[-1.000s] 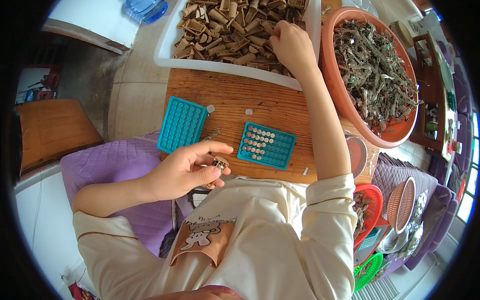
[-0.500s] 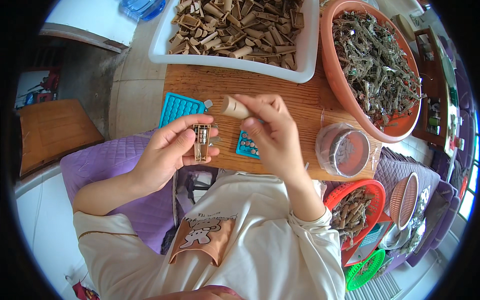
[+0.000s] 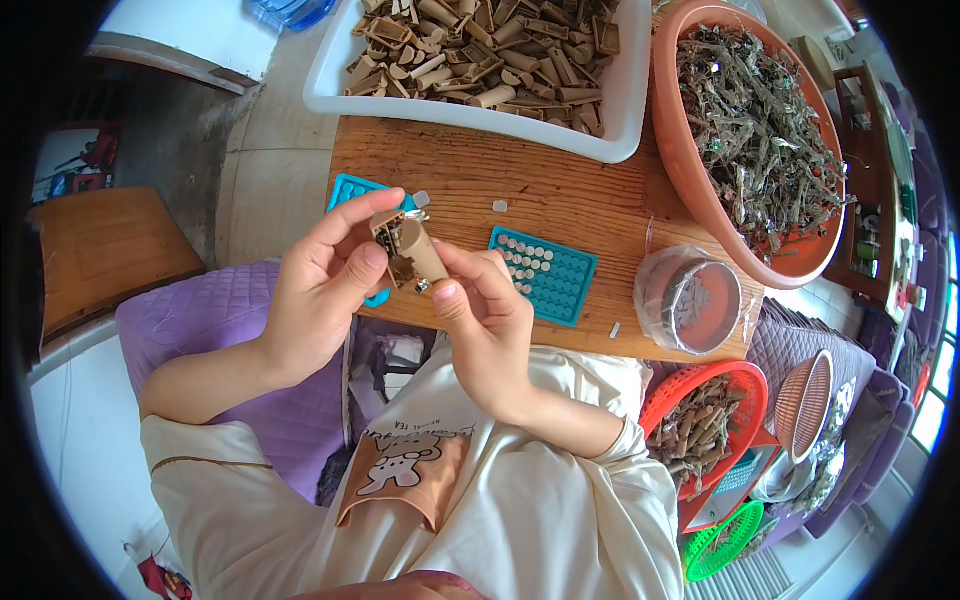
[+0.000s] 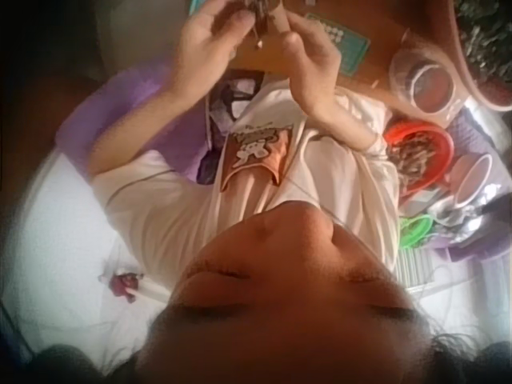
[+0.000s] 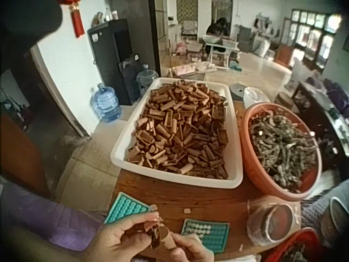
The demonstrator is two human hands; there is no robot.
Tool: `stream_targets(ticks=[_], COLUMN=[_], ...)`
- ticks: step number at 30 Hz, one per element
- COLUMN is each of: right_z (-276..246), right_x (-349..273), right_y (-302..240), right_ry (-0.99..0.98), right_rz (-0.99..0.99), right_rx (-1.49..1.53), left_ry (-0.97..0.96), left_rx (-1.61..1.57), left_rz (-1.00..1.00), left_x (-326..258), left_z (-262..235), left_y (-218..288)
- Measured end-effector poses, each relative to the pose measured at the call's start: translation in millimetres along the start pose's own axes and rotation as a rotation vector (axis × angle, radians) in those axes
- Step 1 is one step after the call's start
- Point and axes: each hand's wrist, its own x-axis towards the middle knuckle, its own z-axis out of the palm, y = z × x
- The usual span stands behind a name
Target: The person assembles small cylindrical wooden pieces with metal components, inserting them into a teal silicone mold. They repeatedly pick up wooden pieces from a white tray, attach metal parts, and place the assembled units into the mold's cavities.
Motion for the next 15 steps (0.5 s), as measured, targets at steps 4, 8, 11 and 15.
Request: stream_targets(ticks=[4,8,11,15], right_z=[10,10,11,11], right_x=[-1,-1,-1,-2], right_y=[-4,0,6,11], right_ry=[0.018,0.014,0.014,0.024], right_rz=[-0.022,-0.058,-0.051,-0.094], right_rx=[0.031,0.009,0.001,-0.064], left_ry=[-0.067,-0.094,-0.066,-0.050], left_rx=[-0.024,-0.054,-0.072,-0.009], left_rz=[0.088,0.095,0.136,0.192], left_x=[-2,-4,-5,-4], left_z=[0,1,3,3], left_y=[-1,2,-2,-5])
